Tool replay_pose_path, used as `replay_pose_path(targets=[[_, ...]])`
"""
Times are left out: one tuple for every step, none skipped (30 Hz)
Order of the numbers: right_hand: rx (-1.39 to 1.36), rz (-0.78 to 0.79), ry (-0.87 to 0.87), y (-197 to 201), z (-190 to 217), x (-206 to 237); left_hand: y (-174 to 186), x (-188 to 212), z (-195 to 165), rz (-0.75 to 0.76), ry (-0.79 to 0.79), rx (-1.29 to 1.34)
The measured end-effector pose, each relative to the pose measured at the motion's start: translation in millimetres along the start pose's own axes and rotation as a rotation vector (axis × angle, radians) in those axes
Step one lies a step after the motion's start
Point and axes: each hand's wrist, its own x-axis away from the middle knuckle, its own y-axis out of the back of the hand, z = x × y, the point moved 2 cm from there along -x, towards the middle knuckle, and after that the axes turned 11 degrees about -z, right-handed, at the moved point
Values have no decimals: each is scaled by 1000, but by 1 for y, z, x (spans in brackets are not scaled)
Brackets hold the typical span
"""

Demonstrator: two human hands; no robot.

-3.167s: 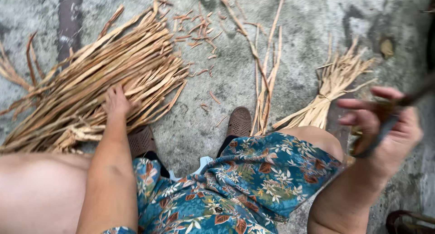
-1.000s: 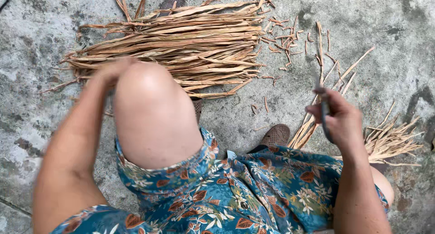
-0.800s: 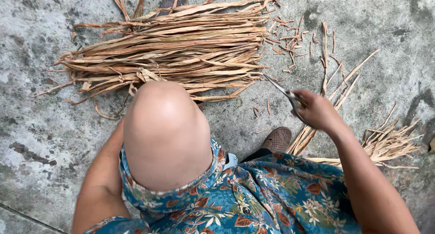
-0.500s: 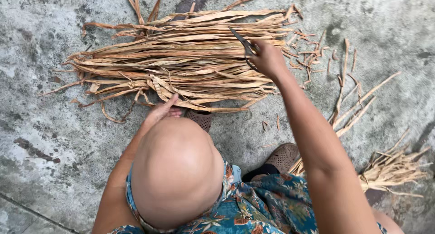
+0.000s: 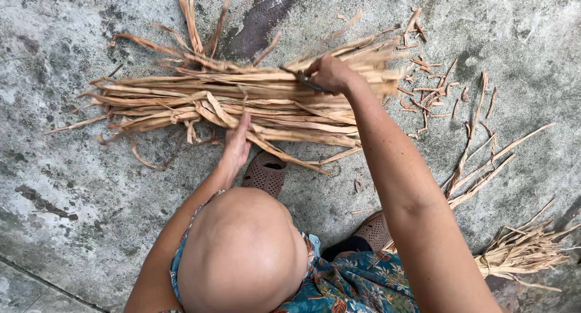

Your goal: The person sits on a concrete floor and uses scissors to trim the ends of a bundle of dried plant material. They repeatedly cut the frayed tips and separate the strands, working through the bundle to create a neat, uniform edge.

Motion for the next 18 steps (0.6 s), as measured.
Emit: replay_pose_path(targets=[[-36,22,5,-2,-3,3,-7,-4,-9,5,-6,5],[-71,43,9,-5,-7,7,-14,-8,-17,12,-12,10],[-106,64,15,-8,-11,8,-18,-11,-25,19,-5,31],[-220,135,18,-11,-17,9,-21,-13,-33,27,3,49],[-337,205,18,-16,-24,12,-25,-15,-39,36,15,64],[-456,274,19,-21,-30,14,-29,-14,-45,144,1,134],[-605,264,1,-26,-36,16,-33,-13,-52,253,-16,207],[-753,249,-13,-32,-43,20,-40,-12,-58,365,-36,280],[-901,233,-27,-36,-49,24,-44,-11,-65,282,-84,125],[-930,191,-32,-38,-54,28,-45,-11,-74,197,-129,-30],[-962,153,-44,-43,-58,34,-43,-10,-82,109,-167,-187],[-994,115,-60,-49,-62,41,-44,-7,-93,119,-236,-262],[-1059,58,-32,-52,-64,47,-47,-3,-108,132,-309,-334],[-1119,-4,5,-51,-64,54,-50,2,-126,210,-405,-343],[-1178,-69,47,-47,-61,60,-55,9,-145,290,-505,-352],[-1234,-128,87,-43,-58,67,-66,16,-161,328,-614,-373],[-1290,-186,126,-40,-54,76,-76,26,-177,365,-721,-394],[-1344,-241,165,-38,-48,84,-85,36,-195,396,-818,-401]])
